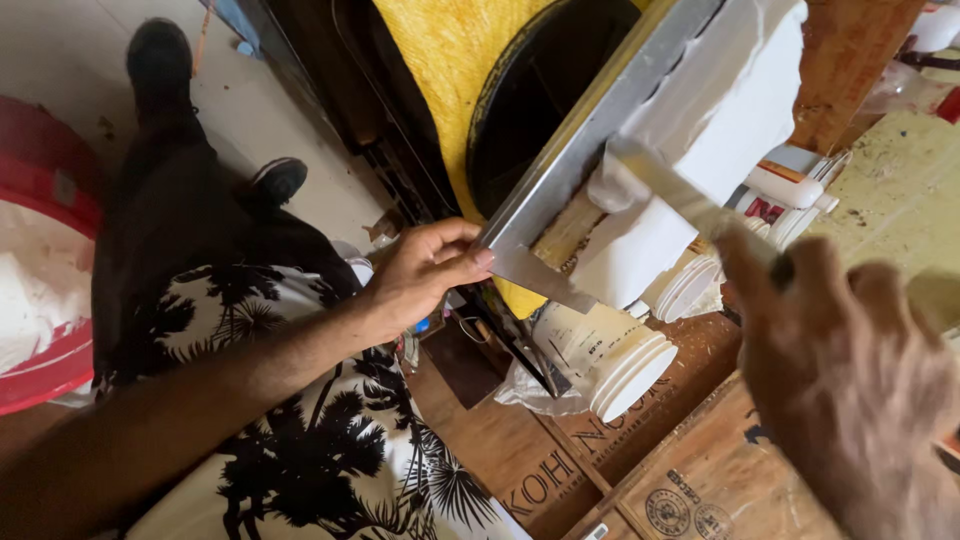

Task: The person scoops a white paste from a bucket and spreads it evenly over a rectangular board using a trowel. They repeatedly add more paste and smooth the surface, then scrape the edges and wipe the board with a cloth.

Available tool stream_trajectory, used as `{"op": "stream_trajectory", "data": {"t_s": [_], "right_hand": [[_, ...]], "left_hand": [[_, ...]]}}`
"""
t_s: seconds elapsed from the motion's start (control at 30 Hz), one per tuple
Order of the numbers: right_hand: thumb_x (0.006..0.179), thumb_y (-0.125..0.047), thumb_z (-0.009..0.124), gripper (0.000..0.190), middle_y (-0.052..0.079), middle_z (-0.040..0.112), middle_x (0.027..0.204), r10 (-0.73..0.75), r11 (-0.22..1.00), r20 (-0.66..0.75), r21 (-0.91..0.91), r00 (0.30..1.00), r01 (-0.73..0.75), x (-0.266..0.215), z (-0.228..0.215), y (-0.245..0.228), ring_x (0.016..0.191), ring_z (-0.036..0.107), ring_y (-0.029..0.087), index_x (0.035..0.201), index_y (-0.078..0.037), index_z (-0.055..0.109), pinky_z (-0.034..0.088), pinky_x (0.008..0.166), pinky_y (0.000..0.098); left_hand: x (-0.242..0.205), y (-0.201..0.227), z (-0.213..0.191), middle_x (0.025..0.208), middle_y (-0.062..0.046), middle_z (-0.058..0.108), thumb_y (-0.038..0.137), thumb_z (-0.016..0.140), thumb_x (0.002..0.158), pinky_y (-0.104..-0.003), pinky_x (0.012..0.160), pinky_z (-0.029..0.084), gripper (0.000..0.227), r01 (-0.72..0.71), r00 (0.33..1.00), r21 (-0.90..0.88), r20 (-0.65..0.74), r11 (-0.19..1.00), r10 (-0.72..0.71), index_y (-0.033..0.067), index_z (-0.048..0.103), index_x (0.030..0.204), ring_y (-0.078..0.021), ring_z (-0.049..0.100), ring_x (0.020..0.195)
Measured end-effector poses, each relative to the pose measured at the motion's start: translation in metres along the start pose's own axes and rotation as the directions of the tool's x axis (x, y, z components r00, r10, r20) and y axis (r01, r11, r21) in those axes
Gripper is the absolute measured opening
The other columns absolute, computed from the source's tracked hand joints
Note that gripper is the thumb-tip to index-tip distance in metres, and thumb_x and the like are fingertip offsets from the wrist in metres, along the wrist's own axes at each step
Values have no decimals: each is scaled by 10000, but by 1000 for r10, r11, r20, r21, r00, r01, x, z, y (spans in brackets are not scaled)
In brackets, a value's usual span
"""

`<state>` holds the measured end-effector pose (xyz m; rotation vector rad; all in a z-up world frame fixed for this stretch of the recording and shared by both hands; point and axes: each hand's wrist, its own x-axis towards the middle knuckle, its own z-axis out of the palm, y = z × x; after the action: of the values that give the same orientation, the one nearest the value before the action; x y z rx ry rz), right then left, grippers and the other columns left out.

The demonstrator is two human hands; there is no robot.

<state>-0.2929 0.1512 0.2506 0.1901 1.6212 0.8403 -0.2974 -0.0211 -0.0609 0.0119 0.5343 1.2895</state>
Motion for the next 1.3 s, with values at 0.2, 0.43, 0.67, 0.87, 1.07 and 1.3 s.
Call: {"op": "stream_trajectory", "data": {"t_s": [0.2, 0.43, 0.67, 0.87, 1.07, 1.3], "right_hand": [[1118, -319, 470, 274, -31, 614, 895, 31, 997, -234, -64, 972, -47, -8, -29, -22, 578, 513, 116, 1281, -246, 679, 447, 479, 247], [1051, -368, 433, 352, -41, 566, 807, -19, 999, 211, 39, 977, 11, 10, -35, -3, 548, 532, 92, 1330, -349, 647, 430, 390, 204], [1055, -318, 573, 299, -6, 549, 960, 56, 996, -216, -55, 975, -70, -26, -17, -35, 649, 501, 152, 1307, -277, 729, 447, 534, 249], [1131, -311, 549, 172, -33, 449, 916, 248, 924, -366, -190, 897, -333, 44, 34, 9, 776, 492, 149, 1009, -237, 644, 448, 636, 267], [1121, -197, 605, 242, 80, 596, 992, 209, 975, -339, 0, 917, -222, 65, 32, 42, 756, 587, 203, 1335, -187, 720, 456, 527, 246], [1032, -189, 502, 461, 74, 644, 988, -75, 984, 331, 178, 941, 16, 18, -39, 8, 670, 642, 182, 1478, -299, 543, 588, 492, 290]], "left_hand": [[2, 18, -3, 1049, -96, 766, 272, 676, 946, -342, 917, 630, 306, 101, 994, 92, -57, 991, -96, 46, 679, 1152, -177, 745, 989], [1, 13, -4, 1035, -62, 737, 317, 656, 991, -305, 908, 612, 303, -27, 1000, 102, 8, 994, 26, 45, 688, 1121, -140, 722, 992], [3, 12, -7, 1015, -61, 742, 289, 661, 997, -303, 889, 576, 277, -49, 998, 238, -18, 970, 55, 46, 702, 1125, -146, 706, 963], [0, 6, -1, 1025, -62, 758, 216, 665, 974, -294, 869, 591, 228, -11, 1000, 173, -20, 985, 15, 34, 690, 1110, -135, 723, 955], [0, 0, -4, 1021, -70, 744, 216, 649, 993, -307, 886, 613, 211, -58, 998, 257, -7, 965, 62, 39, 699, 1096, -140, 723, 965], [7, 9, -5, 1023, -64, 724, 254, 629, 1025, -282, 861, 586, 262, -123, 991, 176, -33, 977, 131, 24, 669, 1144, -129, 694, 958]]}}
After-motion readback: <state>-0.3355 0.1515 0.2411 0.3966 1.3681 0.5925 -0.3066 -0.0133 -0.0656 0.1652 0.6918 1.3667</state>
